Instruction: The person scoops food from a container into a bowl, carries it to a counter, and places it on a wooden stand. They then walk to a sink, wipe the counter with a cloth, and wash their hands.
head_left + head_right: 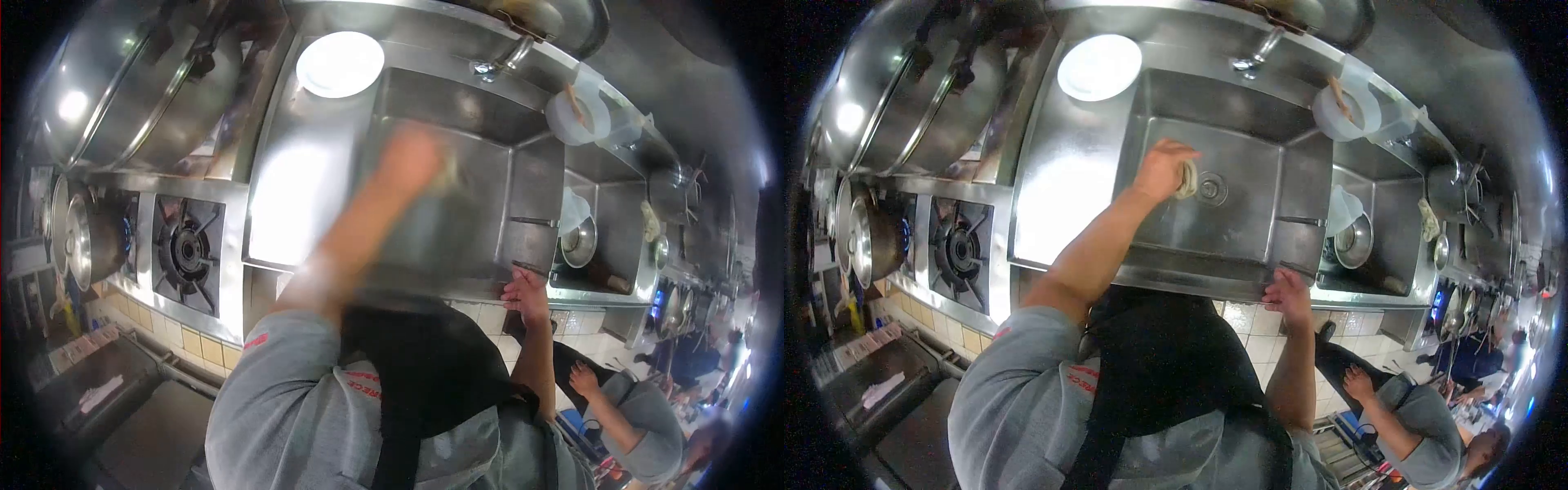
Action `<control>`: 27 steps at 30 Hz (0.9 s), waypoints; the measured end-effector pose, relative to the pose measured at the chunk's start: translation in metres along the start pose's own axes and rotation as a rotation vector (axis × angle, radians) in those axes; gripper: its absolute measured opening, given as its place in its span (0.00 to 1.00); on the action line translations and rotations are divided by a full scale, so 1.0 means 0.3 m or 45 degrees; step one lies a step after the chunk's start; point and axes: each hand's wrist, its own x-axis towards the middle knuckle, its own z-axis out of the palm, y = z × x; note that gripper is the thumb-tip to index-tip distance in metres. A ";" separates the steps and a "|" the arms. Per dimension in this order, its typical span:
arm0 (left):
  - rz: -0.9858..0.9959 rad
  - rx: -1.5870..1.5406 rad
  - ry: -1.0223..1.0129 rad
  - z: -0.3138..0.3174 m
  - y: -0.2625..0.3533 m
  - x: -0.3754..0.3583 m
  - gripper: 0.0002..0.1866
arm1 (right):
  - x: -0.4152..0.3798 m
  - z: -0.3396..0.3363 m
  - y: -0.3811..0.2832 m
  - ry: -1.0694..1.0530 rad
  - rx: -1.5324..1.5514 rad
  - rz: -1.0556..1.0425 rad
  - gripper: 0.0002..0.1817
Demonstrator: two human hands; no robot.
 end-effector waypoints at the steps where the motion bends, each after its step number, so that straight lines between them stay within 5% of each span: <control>1: 0.073 -0.114 0.053 -0.042 0.023 -0.007 0.25 | 0.002 -0.011 0.003 -0.013 0.030 -0.007 0.19; 3: -0.050 -0.099 0.127 -0.226 -0.033 -0.064 0.24 | 0.026 -0.041 0.052 -0.011 0.071 -0.046 0.20; 4: -0.131 -0.455 0.219 -0.386 -0.021 -0.123 0.24 | 0.032 -0.048 0.080 -0.003 0.119 -0.095 0.20; 5: 0.025 -0.354 0.370 -0.402 -0.185 -0.158 0.24 | 0.029 -0.043 0.095 0.021 0.180 -0.146 0.20; 6: 0.254 0.283 0.423 -0.462 -0.304 -0.203 0.24 | 0.029 -0.041 0.098 0.026 0.185 -0.139 0.20; 8: -0.061 0.578 0.249 -0.513 -0.420 -0.385 0.26 | 0.028 -0.033 0.087 0.014 0.100 -0.160 0.19; 10: 0.091 0.488 0.261 -0.501 -0.496 -0.563 0.28 | 0.000 -0.013 0.055 0.016 0.110 -0.170 0.19; 11: -0.088 0.272 0.309 -0.481 -0.473 -0.630 0.29 | 0.004 -0.012 0.051 0.016 0.084 -0.194 0.18; 17: -0.307 0.460 0.361 -0.465 -0.202 -0.823 0.20 | -0.078 -0.041 0.083 -0.030 0.102 -0.320 0.17; 23: -0.137 0.245 0.149 -0.285 0.012 -0.823 0.18 | -0.185 -0.111 0.238 -0.092 0.224 -0.397 0.15; 25: -0.095 -0.165 0.092 -0.083 0.006 -0.810 0.17 | -0.198 -0.143 0.319 -0.079 0.225 -0.404 0.16; 26: -0.449 -0.901 0.034 -0.073 0.227 -0.762 0.15 | -0.193 -0.161 0.369 -0.067 0.221 -0.406 0.16; 27: 0.192 -0.053 0.080 0.005 0.220 -0.727 0.13 | -0.187 -0.178 0.418 -0.080 0.222 -0.413 0.16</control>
